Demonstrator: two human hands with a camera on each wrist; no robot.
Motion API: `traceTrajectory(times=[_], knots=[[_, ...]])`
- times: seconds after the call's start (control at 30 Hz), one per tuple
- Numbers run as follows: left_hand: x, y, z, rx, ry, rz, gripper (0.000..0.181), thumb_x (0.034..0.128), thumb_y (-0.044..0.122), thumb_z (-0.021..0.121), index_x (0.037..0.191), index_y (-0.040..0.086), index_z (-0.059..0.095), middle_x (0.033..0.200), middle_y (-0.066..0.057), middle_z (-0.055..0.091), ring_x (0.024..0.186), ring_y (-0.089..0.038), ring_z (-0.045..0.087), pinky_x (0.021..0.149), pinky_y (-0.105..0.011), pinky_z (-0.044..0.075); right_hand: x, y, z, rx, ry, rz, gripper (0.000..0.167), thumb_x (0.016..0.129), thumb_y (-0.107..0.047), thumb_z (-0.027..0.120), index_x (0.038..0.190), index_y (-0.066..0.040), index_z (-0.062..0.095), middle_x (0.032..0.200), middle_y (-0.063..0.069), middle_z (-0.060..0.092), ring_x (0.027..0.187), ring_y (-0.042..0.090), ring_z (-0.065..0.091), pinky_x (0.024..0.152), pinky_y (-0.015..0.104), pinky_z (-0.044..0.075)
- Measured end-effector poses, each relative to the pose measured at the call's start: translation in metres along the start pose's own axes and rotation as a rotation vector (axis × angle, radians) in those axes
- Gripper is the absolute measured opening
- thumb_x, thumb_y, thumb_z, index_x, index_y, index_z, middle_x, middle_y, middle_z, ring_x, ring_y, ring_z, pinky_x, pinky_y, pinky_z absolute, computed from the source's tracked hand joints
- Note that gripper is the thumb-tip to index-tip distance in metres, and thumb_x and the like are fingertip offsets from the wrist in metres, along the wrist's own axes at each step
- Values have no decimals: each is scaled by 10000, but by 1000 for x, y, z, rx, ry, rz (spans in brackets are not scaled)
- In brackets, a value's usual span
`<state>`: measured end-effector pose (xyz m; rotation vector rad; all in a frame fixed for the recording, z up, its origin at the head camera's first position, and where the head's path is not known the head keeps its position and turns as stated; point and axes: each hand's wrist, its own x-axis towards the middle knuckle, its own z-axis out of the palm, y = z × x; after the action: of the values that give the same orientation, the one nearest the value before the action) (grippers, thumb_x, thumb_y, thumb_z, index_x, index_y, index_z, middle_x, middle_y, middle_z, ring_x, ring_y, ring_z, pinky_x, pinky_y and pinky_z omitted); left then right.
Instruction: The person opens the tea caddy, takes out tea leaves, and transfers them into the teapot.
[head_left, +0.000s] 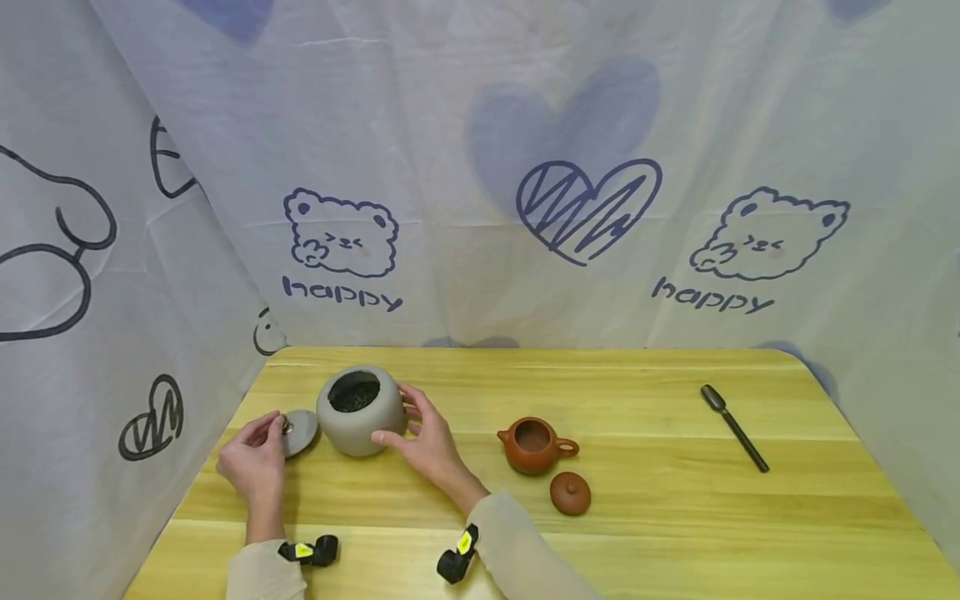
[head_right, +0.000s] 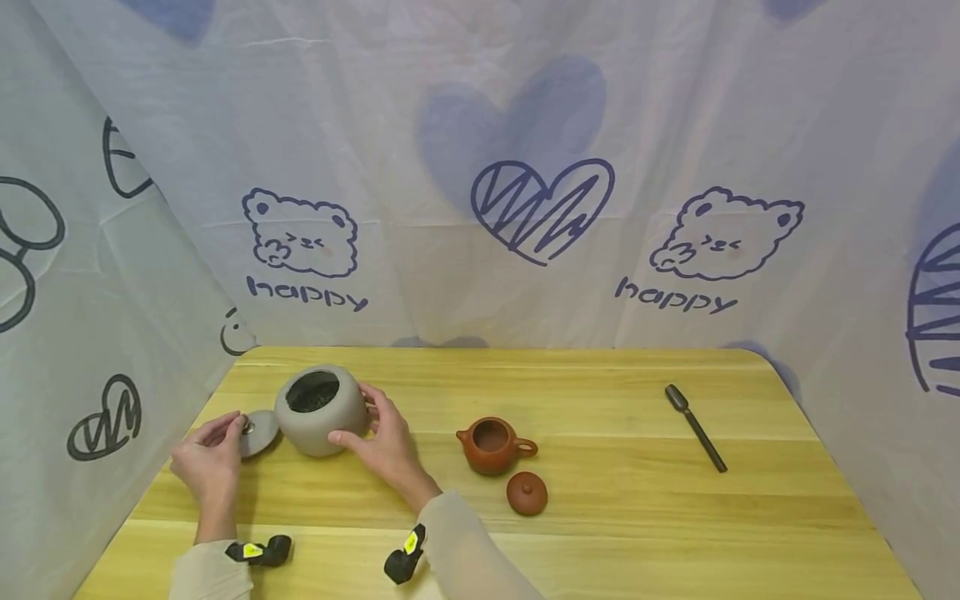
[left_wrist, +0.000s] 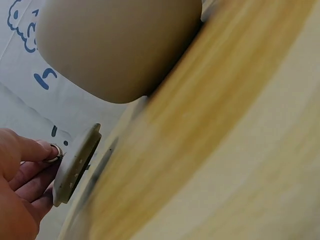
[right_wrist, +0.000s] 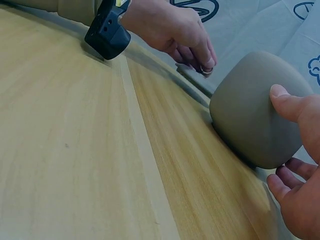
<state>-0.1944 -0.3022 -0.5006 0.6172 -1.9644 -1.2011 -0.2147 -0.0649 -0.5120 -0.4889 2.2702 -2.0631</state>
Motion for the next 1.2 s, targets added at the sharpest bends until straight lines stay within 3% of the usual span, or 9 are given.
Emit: traceTrajectory(times=[0.3, 0.53, 0.8, 0.9, 1.07, 1.2], knots=[[-1, -7, 0, 46, -11, -8, 170, 939, 90, 759, 1021, -56, 792, 1017, -240, 746, 656, 257, 489, 745, -24, 409, -1, 1, -1, -4, 2, 0, 793, 865, -242, 861, 1544, -222, 453, 1475, 2, 539, 1286, 266, 560, 1082, 463, 492], [-1, -10, 1, 69, -17, -19, 164, 944, 86, 752, 1012, -59, 789, 1013, -236, 746, 651, 258, 481, 661, 2, 412, 0, 1, -1, -5, -1, -1, 786, 869, -249, 858, 1542, -239, 452, 1483, -6, 531, 1291, 259, 557, 1080, 468, 493], [-1, -11, 1, 124, -7, -17, 126, 956, 125, 746, 996, 31, 819, 1002, -186, 762, 677, 228, 474, 733, -50, 394, 1, 1, 0, -1, 1, 2, 787, 866, -251, 860, 1540, -246, 456, 1483, -9, 532, 1290, 258, 560, 1078, 466, 495], [0, -13, 0, 136, -18, -31, 128, 957, 127, 739, 1007, 42, 819, 1007, -176, 765, 699, 203, 472, 774, -112, 429, 1, 1, 0, -2, 0, 3, 790, 865, -247, 861, 1542, -235, 455, 1481, -5, 533, 1289, 260, 561, 1078, 464, 496], [2, -16, -3, 136, -61, -53, 152, 958, 94, 722, 1049, -7, 792, 1044, -207, 753, 709, 200, 448, 952, -284, 438, 0, 1, 0, -1, -2, 5, 792, 865, -238, 861, 1544, -233, 453, 1476, 0, 537, 1288, 261, 560, 1080, 462, 494], [3, -17, -6, 135, -78, -62, 146, 959, 109, 727, 1050, 21, 800, 1046, -169, 764, 708, 203, 476, 869, -185, 450, 1, 0, 0, 5, -3, 4, 789, 865, -239, 861, 1542, -238, 456, 1472, 2, 540, 1288, 265, 559, 1080, 465, 494]])
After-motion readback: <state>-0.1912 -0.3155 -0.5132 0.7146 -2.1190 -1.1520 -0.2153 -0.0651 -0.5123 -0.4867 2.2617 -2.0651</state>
